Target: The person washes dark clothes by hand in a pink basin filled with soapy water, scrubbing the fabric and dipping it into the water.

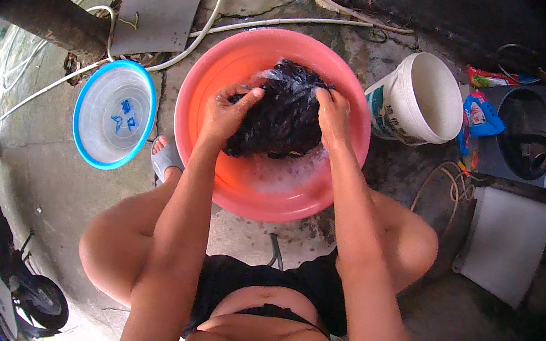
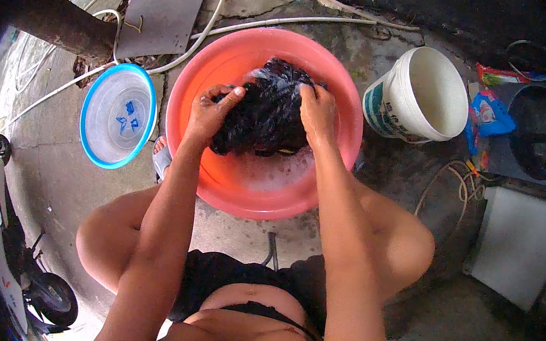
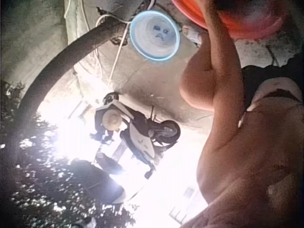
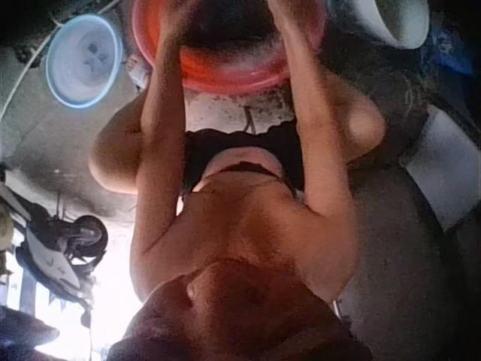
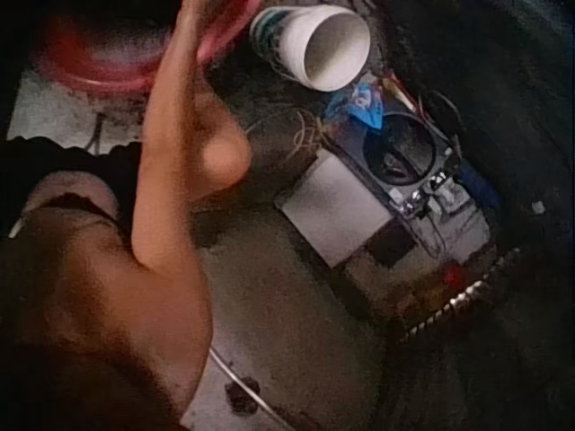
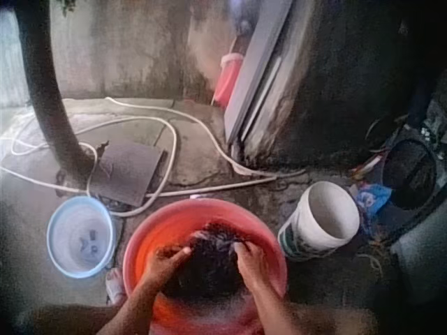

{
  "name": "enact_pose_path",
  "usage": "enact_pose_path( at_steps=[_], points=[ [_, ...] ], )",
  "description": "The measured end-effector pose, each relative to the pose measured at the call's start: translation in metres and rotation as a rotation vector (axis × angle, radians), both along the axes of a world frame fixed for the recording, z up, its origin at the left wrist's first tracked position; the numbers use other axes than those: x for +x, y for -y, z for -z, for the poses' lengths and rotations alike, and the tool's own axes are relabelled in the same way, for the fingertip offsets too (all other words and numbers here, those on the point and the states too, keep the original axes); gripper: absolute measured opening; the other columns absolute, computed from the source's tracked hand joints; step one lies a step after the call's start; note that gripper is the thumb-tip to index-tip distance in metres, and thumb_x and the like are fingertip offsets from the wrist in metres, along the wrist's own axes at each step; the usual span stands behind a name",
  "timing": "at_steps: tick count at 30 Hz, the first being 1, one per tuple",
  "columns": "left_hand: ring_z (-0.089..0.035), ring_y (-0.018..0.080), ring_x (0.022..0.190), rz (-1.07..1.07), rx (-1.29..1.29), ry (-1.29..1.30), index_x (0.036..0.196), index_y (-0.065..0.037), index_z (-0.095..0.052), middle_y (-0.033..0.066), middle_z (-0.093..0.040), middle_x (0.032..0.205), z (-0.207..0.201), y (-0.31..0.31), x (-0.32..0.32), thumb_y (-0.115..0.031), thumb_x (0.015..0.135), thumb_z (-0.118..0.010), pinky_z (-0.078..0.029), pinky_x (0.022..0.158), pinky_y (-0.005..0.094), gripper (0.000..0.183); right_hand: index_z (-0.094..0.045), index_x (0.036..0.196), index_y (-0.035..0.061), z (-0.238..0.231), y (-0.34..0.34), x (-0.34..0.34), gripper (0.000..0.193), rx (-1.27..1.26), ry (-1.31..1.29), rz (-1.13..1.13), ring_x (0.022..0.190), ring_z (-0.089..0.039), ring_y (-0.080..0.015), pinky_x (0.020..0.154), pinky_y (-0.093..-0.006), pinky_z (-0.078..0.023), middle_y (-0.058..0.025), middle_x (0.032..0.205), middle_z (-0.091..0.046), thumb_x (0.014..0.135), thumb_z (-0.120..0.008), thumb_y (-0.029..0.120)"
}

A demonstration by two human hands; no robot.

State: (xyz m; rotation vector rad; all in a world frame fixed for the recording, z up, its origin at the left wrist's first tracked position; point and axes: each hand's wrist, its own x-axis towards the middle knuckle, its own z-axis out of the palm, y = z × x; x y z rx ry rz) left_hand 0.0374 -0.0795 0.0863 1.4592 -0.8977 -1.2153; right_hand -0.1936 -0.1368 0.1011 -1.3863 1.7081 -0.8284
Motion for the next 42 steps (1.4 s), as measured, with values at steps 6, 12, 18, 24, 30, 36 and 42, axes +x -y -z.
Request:
enact_pose_path(
  at_steps=[6,12,18,24,30,36,42],
  points=[
    [-0.061,0.0187,0.075,0.199,-0.137,0.442,0.073,-0.001,-0.068,0.0077,-0.064,0.078,-0.003,-0.004,-0.013,-0.038,0.081,-0.087,-0.049,0.071,0.0356,0.042,-0.067,0.083,-0.0061,-0.006,-0.052,-0.004,0.032,-0.426,-0.113,0.03,0.1,-0.064,-0.0406,0.091,-0.0467,-0.049,-0.0246,0.102,-0.069,0.088,-0.062,0.025],
    [-0.057,0.0402,0.115,0.313,-0.076,0.948,0.115,-0.002,-0.065,0.0269,-0.055,0.129,0.034,-0.033,-0.013,-0.04,0.076,-0.086,-0.049,0.094,0.0488,0.058,-0.061,0.107,-0.0026,0.019,-0.095,0.014,0.035,-0.545,-0.296,-0.394,0.109,-0.059,-0.0434,0.098,-0.0489,-0.05,-0.0268,0.126,-0.054,0.077,-0.073,0.009],
    [-0.01,0.052,0.152,0.58,0.21,1.423,0.164,-0.021,-0.017,0.0216,0.008,0.168,0.082,-0.058,-0.031,-0.034,0.086,-0.074,-0.026,0.106,0.0798,0.098,-0.042,0.152,0.0159,0.039,-0.114,0.041,0.076,0.029,-0.852,-0.733,0.118,-0.056,-0.0397,0.089,-0.0509,-0.053,-0.0245,0.129,-0.051,0.084,-0.072,0.026],
    [-0.003,0.0458,0.156,0.814,0.51,1.279,0.166,-0.026,-0.006,0.0151,0.019,0.17,0.085,-0.046,-0.048,-0.022,0.088,-0.066,-0.037,0.108,0.0725,0.099,-0.052,0.147,0.0203,0.056,-0.105,0.044,0.062,0.129,-1.167,-1.031,0.13,-0.05,-0.0344,0.093,-0.0485,-0.051,-0.0186,0.14,-0.051,0.086,-0.062,0.025],
    [-0.046,0.0401,0.14,0.851,0.463,1.294,0.16,-0.019,-0.03,0.023,-0.029,0.161,0.077,-0.033,-0.037,-0.019,0.083,-0.067,-0.051,0.104,0.0517,0.085,-0.051,0.148,0.0229,0.084,-0.067,0.031,0.053,0.208,-0.973,-1.154,0.116,-0.067,-0.0337,0.094,-0.0497,-0.054,-0.021,0.129,-0.067,0.095,-0.054,0.023],
    [-0.067,0.0386,0.115,0.474,0.428,0.725,0.139,-0.002,-0.054,0.0259,-0.07,0.118,0.115,-0.001,0.002,-0.026,0.08,-0.078,-0.052,0.099,0.0447,0.068,-0.054,0.14,0.0131,0.102,-0.027,0.032,0.049,0.459,-0.557,-0.728,0.111,-0.068,-0.0396,0.095,-0.049,-0.053,-0.0231,0.119,-0.07,0.098,-0.048,0.037],
    [-0.06,0.0296,0.118,-0.318,0.159,0.079,0.147,-0.006,-0.049,0.0139,-0.062,0.133,0.094,-0.02,-0.02,-0.035,0.086,-0.082,-0.05,0.099,0.0396,0.075,-0.061,0.134,0.0015,0.083,-0.018,0.033,0.061,0.259,-0.336,-0.366,0.124,-0.06,-0.04,0.104,-0.0463,-0.048,-0.026,0.13,-0.064,0.093,-0.06,0.046]
  ],
)
